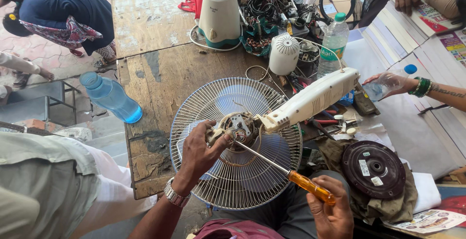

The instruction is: The person uses a screwdriver to loosen and remove a central cap from the motor housing of a table fan. They then use a brush to clean dust from the exposed motor area.

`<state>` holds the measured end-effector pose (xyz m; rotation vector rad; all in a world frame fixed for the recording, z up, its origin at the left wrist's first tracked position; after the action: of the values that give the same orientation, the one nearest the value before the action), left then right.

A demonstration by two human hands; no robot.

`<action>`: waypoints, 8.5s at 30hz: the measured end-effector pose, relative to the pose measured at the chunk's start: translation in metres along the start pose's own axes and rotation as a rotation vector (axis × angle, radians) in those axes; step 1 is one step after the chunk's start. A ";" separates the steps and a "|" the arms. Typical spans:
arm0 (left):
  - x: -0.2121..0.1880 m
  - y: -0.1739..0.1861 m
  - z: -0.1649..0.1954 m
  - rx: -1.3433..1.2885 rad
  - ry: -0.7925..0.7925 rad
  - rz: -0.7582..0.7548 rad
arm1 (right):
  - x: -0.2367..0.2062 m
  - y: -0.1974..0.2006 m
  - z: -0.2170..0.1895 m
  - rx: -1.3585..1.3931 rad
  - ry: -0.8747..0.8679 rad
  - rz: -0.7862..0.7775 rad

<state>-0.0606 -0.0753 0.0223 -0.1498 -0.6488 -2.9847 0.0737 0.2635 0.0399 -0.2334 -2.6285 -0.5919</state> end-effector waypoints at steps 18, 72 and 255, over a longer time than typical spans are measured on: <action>0.004 0.003 0.004 -0.201 0.123 -0.076 | 0.013 -0.001 -0.027 0.044 -0.197 0.111; 0.070 0.083 -0.045 -0.225 0.164 0.278 | 0.009 -0.008 0.036 -0.727 -0.010 0.091; 0.028 -0.018 0.015 0.575 -0.262 0.172 | 0.216 -0.077 -0.062 -0.524 0.286 -0.169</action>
<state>-0.0892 -0.0544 0.0320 -0.5233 -1.4045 -2.5109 -0.1155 0.1815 0.1582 -0.0716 -2.1895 -1.2682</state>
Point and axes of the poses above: each hand's wrist, its own x-axis towards the middle knuckle, its own y-axis out of the back of the hand, z = x × y, the point moved 8 cm from there along x, towards the middle knuckle, and after that the axes turned 8 degrees about -x, right-handed, at the moved point
